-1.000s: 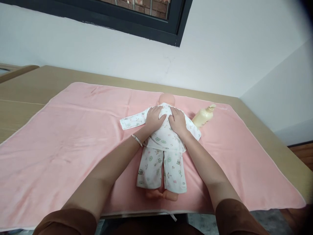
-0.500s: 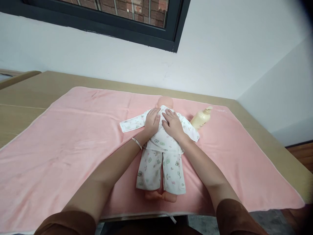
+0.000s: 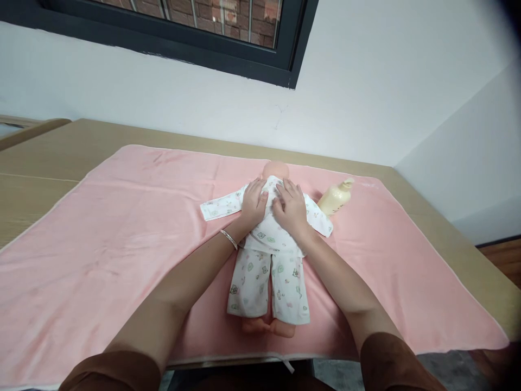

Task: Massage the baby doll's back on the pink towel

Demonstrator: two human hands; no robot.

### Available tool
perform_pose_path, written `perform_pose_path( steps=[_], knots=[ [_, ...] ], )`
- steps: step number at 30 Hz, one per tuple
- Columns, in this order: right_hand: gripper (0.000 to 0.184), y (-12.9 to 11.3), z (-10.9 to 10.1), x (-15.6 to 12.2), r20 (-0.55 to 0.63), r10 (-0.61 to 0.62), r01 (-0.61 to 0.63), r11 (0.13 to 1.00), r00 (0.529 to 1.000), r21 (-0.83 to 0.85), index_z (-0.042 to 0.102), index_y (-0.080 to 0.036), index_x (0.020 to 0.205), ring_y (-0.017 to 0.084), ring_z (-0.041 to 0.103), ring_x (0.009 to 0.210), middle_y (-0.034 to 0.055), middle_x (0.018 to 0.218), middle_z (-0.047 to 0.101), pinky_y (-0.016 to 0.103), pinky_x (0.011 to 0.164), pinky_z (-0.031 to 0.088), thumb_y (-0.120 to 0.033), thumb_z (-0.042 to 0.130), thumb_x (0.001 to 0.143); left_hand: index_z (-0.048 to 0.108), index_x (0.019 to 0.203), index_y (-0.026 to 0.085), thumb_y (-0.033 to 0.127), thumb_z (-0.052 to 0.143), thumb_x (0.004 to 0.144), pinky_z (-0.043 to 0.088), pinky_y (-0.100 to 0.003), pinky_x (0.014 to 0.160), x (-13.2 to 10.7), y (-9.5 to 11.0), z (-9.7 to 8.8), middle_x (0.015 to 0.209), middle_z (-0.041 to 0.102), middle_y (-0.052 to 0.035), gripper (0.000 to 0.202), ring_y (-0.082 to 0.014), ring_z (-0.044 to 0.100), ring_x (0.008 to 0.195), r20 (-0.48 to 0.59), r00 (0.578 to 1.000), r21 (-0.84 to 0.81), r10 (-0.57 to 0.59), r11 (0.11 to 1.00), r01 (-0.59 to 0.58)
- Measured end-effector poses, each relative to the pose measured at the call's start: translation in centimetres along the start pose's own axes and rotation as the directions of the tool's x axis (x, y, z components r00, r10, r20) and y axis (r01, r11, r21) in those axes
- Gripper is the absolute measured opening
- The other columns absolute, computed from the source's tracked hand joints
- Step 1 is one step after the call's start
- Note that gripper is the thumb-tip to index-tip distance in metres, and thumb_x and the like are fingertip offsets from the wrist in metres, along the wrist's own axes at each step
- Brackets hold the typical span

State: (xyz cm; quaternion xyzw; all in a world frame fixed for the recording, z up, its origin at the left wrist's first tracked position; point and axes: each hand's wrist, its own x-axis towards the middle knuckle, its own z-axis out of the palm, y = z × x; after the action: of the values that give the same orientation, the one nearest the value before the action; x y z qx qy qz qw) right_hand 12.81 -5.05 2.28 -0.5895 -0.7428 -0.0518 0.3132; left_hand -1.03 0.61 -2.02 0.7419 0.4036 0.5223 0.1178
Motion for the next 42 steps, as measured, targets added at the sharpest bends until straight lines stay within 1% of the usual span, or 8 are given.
perform_pose_path(
  steps=[4,6,9,13,15,19,23,42],
  knots=[
    [0.044,0.1,-0.2,0.2,0.126,-0.002,-0.001,1.000,0.992,0.026,0.059,-0.016,0.135,0.032,0.033,0.147,0.0140,0.154,0.044,0.060,0.121,0.020,-0.027,0.047,0.093,0.055,0.135,0.016,0.050,0.021,0.102,0.036,-0.050,0.120,0.0,0.1,-0.1,0.140,0.060,-0.0138,0.059,-0.0247,0.047,0.140,0.007,1.000,0.001,-0.009,1.000,0.009],
    [0.044,0.2,-0.5,0.3,0.080,0.002,-0.005,0.999,0.997,0.040,0.058,-0.016,0.135,0.031,0.034,0.147,0.0135,0.154,0.044,0.058,0.121,0.021,-0.028,0.046,0.094,0.056,0.134,0.015,0.050,0.022,0.102,0.036,-0.050,0.120,0.0,0.1,0.0,0.139,0.060,-0.0139,0.058,-0.0248,0.047,0.139,0.010,1.000,0.001,-0.012,1.000,0.012],
    [0.048,0.1,-0.7,0.2,-0.020,0.008,-0.008,0.999,1.000,0.040,0.053,-0.016,0.141,0.028,0.029,0.150,0.0123,0.158,0.037,0.056,0.123,0.019,-0.027,0.045,0.095,0.057,0.133,0.015,0.050,0.024,0.101,0.037,-0.050,0.120,0.1,0.0,0.0,0.139,0.061,-0.0136,0.058,-0.0247,0.048,0.138,0.009,1.000,0.000,-0.013,1.000,0.013],
    [0.049,-0.2,-0.1,0.0,0.147,-0.031,0.028,0.999,0.989,0.024,0.053,-0.016,0.141,0.032,0.027,0.150,0.0130,0.157,0.039,0.059,0.122,0.019,-0.028,0.048,0.094,0.060,0.128,0.015,0.046,0.028,0.101,0.037,-0.050,0.119,0.1,-0.1,0.1,0.136,0.063,-0.0127,0.053,-0.0247,0.050,0.137,0.004,1.000,0.003,-0.011,1.000,0.011],
    [0.048,-0.2,0.3,0.0,0.187,-0.034,0.031,0.999,0.982,0.015,0.054,-0.016,0.141,0.033,0.028,0.149,0.0120,0.157,0.039,0.058,0.122,0.019,-0.029,0.048,0.095,0.064,0.123,0.015,0.042,0.033,0.100,0.039,-0.049,0.119,0.3,-0.1,0.1,0.133,0.065,-0.0127,0.047,-0.0246,0.052,0.134,0.015,1.000,0.007,-0.023,1.000,0.023],
    [0.048,-0.2,0.5,-0.1,0.175,-0.018,0.016,1.000,0.984,0.014,0.054,-0.017,0.142,0.032,0.028,0.149,0.0109,0.157,0.039,0.057,0.122,0.020,-0.028,0.048,0.095,0.067,0.115,0.017,0.035,0.038,0.099,0.044,-0.047,0.114,0.5,0.1,0.1,0.128,0.068,-0.0115,0.038,-0.0229,0.059,0.125,0.043,0.997,0.000,-0.056,0.998,0.056],
    [0.049,-0.2,0.3,0.0,0.176,-0.015,0.012,1.000,0.984,0.020,0.054,-0.018,0.142,0.031,0.029,0.149,0.0107,0.157,0.040,0.057,0.122,0.019,-0.028,0.048,0.095,0.067,0.115,0.018,0.031,0.038,0.097,0.045,-0.046,0.114,0.6,0.2,0.0,0.126,0.069,-0.0108,0.036,-0.0220,0.060,0.124,0.036,0.997,-0.008,-0.068,0.998,0.068],
    [0.047,0.1,0.9,-0.1,0.145,-0.021,0.018,1.000,0.989,0.020,0.056,-0.020,0.140,0.030,0.030,0.149,0.0097,0.156,0.042,0.056,0.122,0.021,-0.028,0.050,0.094,0.067,0.116,0.019,0.027,0.041,0.095,0.046,-0.046,0.114,0.6,0.2,-0.1,0.127,0.068,-0.0093,0.034,-0.0220,0.059,0.125,0.046,0.996,0.007,-0.080,0.997,0.080]
  ],
)
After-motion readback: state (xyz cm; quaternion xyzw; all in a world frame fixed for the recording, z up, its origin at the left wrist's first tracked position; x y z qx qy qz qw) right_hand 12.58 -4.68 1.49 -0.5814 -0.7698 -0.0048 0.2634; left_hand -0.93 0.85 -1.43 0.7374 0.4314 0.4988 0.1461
